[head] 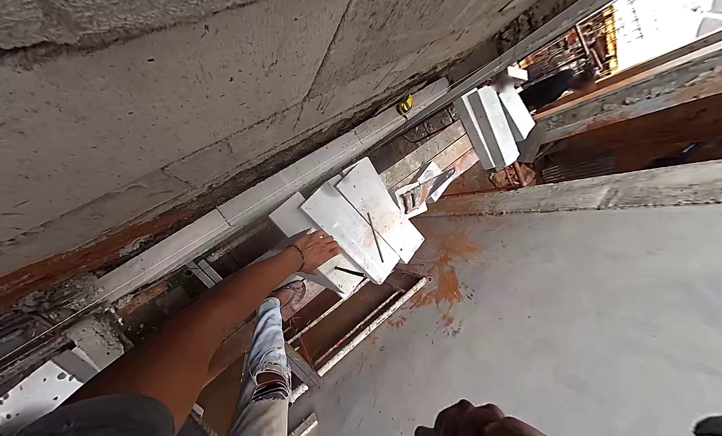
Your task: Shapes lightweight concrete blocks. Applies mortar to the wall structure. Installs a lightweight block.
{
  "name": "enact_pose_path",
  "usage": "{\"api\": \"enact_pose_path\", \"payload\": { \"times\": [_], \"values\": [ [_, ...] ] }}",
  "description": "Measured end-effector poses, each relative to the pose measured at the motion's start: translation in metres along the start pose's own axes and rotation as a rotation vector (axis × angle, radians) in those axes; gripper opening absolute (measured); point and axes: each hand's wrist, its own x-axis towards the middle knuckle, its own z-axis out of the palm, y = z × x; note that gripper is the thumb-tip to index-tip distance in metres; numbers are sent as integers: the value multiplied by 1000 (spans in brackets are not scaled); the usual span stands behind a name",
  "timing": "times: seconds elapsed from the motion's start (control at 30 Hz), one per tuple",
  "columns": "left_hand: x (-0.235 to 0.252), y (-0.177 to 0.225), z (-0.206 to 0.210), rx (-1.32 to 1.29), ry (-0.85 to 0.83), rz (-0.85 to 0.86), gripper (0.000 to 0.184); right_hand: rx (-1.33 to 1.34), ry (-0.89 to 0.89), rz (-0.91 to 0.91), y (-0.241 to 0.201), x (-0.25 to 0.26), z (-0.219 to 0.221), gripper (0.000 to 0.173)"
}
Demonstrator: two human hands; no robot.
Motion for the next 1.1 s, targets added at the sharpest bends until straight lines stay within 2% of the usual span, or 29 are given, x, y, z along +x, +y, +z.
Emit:
{"api": "enact_pose_path", "payload": {
  "times": [0.03,0.1,0.13,0.17,0.2,0.27,0.33,0.4,0.43,0.47,0.5,0.53,0.57,0.6,0.63,0.7,0.77,0.83,0.87,0.9,0.93,1.0,1.03,1.1],
  "values": [
    [0,0,0,-15,3,0,85,-82,-37,-5,22,-10,7,50],
    [-2,1,2,-20,3,8,86,-552,-310,115,66,-29,22,53],
    [-1,3,2,-15,2,8,86,-687,-479,244,72,-28,28,53],
    [-2,6,2,-16,-4,11,86,-752,-561,311,68,-25,31,53],
    [-1,5,-2,-20,-5,9,86,-762,-557,299,60,-18,31,53],
    [-2,0,-8,-33,-7,0,85,-665,-379,177,37,-10,18,53],
    [0,0,-3,-13,-6,4,86,-367,-149,105,11,-1,3,57],
    [1,2,-2,-1,-7,3,85,-25,2,66,-5,7,-2,46],
    [1,2,-2,2,-7,2,85,54,24,30,3,6,1,45],
    [0,0,-2,5,-11,1,86,-22,-5,17,23,-3,8,47],
    [0,0,-1,5,-13,6,86,-251,-89,32,49,-17,16,50],
    [-1,0,0,3,-11,12,86,-504,-226,100,69,-25,27,51],
    [0,2,2,0,-5,18,85,-670,-395,231,80,-25,34,52],
    [0,7,3,-11,-1,23,85,-763,-484,298,82,-24,38,51],
    [-2,10,2,-21,3,24,85,-789,-480,290,77,-19,38,52],
    [-3,1,-9,-29,6,0,84,-700,-301,154,58,-7,33,53],
    [-2,4,-3,-16,-17,6,85,-459,-98,83,31,-7,18,59],
    [1,0,-1,-3,-15,6,84,-179,19,49,23,-7,17,52],
    [2,0,-1,4,-12,8,84,-144,12,27,35,-14,20,50],
    [2,-1,-1,8,-11,11,84,-239,-45,22,56,-24,26,52],
    [2,-1,0,9,-9,16,84,-435,-163,58,75,-33,32,54],
    [1,1,0,-8,-7,16,85,-682,-482,280,86,-31,42,52],
    [1,2,-1,-24,-6,17,86,-719,-517,306,79,-26,43,51],
    [2,-4,-10,-35,-13,7,86,-681,-360,189,59,-17,35,52]
  ]
}}
